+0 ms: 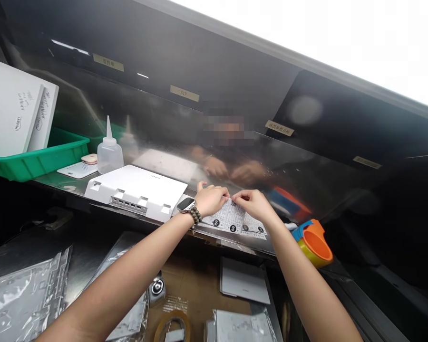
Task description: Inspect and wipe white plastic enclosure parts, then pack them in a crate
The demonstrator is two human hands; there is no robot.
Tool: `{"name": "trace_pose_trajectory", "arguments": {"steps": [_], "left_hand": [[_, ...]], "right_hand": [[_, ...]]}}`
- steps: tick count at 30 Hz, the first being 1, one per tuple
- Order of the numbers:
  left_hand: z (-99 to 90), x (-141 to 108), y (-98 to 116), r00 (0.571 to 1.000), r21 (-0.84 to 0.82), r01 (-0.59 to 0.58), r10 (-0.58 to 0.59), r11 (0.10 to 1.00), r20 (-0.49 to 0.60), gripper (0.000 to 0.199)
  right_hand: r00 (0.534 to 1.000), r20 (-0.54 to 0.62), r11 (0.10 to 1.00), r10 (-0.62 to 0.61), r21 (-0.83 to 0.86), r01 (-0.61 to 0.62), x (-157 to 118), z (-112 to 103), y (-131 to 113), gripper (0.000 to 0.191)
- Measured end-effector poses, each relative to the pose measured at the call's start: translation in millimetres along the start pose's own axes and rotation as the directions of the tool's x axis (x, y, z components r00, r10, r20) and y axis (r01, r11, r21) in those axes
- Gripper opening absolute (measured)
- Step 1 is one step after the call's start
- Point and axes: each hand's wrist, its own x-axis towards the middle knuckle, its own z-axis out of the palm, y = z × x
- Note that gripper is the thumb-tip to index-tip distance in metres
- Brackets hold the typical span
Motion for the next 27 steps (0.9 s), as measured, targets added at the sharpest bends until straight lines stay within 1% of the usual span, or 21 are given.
{"name": "trace_pose_trajectory", "arguments": {"steps": [5,9,16,22,27], "left_hand": [[4.0,-2,3,1.000,0.051,-0.009,0.010,0.999,-0.023,0.023],[8.6,-3,3,0.999,0.064,-0.012,0.015,0.998,-0.047,0.023],[10.9,-5,3,0.997,0.078,-0.026,0.032,0.997,-0.072,0.020],[12.3,-6,5,0.994,0.084,-0.041,0.049,0.996,-0.093,0.023],[14.3,-7,4,0.992,0.090,-0.047,0.058,0.995,-0.113,0.020]], "right_hand": [[1.000,-0.004,0.997,-0.012,-0.083,0.012,-2,1,-4,0.018],[1.000,-0.006,0.993,-0.017,-0.116,0.016,-7,2,-6,0.020],[0.999,-0.028,0.993,-0.026,-0.112,0.023,-12,3,-4,0.021],[0.998,-0.040,0.993,-0.039,-0.109,0.034,-12,6,-3,0.021],[0.999,-0.029,0.993,-0.030,-0.111,0.027,-12,7,-6,0.020]]}}
